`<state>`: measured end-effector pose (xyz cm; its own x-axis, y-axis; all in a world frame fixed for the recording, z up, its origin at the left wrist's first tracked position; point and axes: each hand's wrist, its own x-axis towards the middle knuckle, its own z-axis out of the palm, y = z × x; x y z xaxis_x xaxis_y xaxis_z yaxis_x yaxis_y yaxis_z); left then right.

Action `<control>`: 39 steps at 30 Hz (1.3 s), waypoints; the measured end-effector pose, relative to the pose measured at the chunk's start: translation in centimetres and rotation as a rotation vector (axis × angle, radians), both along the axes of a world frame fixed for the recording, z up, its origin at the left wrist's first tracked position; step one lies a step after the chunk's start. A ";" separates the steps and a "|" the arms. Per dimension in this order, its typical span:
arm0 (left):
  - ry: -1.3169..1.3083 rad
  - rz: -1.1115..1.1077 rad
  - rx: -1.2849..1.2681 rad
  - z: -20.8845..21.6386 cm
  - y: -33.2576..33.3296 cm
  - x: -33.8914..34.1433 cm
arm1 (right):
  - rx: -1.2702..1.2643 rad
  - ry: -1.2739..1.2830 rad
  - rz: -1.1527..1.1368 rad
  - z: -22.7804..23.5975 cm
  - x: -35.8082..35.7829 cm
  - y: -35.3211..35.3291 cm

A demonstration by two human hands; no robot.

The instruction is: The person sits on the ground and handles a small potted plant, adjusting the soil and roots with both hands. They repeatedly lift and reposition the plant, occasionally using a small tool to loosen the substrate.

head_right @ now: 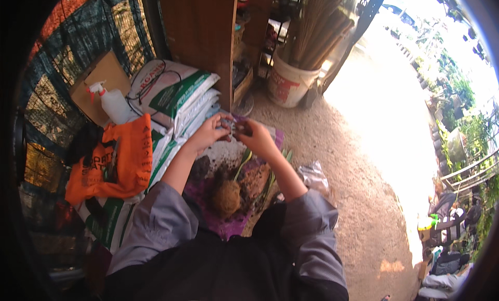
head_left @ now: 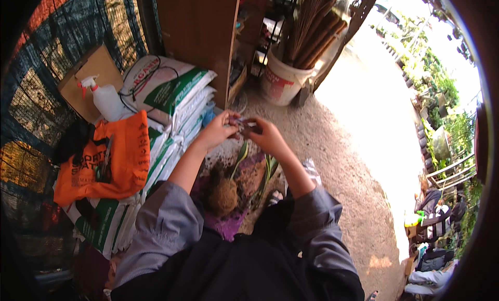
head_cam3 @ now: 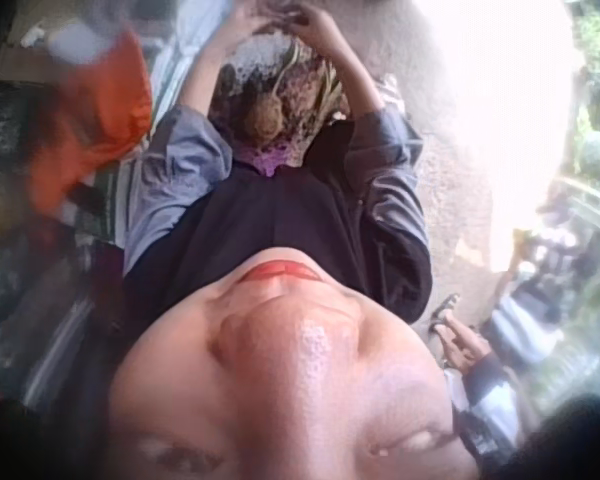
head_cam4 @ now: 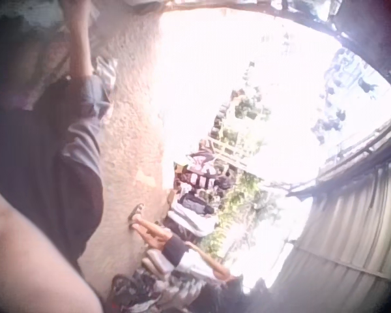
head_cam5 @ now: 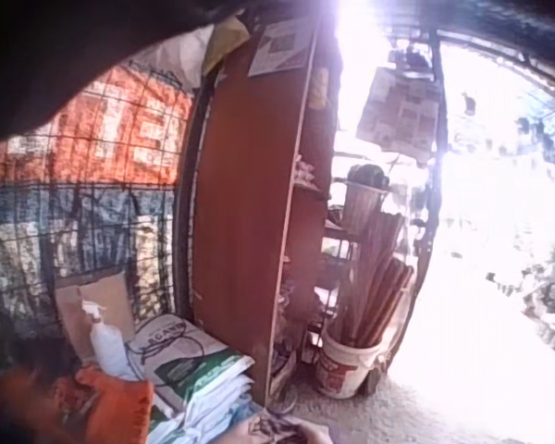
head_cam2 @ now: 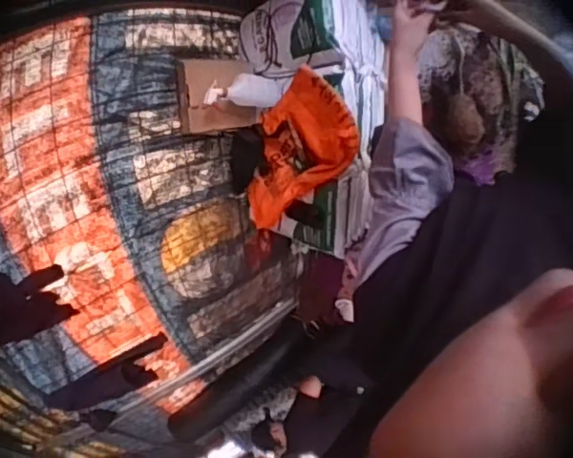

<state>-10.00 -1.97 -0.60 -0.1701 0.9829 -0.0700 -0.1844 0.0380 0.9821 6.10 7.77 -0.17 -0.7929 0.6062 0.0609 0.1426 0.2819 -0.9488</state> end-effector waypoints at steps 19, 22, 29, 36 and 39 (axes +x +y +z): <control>-0.024 0.004 -0.135 0.5 2.1 -0.8 | 0.151 0.102 -0.132 -0.7 -1.6 0.9; -0.028 -0.028 -0.162 0.9 2.2 -1.0 | 0.136 0.158 -0.181 -0.9 -1.4 1.3; 0.107 -0.034 -0.143 0.7 1.9 -1.2 | -0.119 0.369 -0.288 -0.5 0.0 2.8; 0.322 0.092 -0.112 0.4 0.8 -2.0 | -0.467 0.686 -0.328 1.3 1.9 2.9; 0.396 0.157 -0.100 0.4 0.1 -2.6 | -0.559 0.773 -0.416 2.5 2.7 2.6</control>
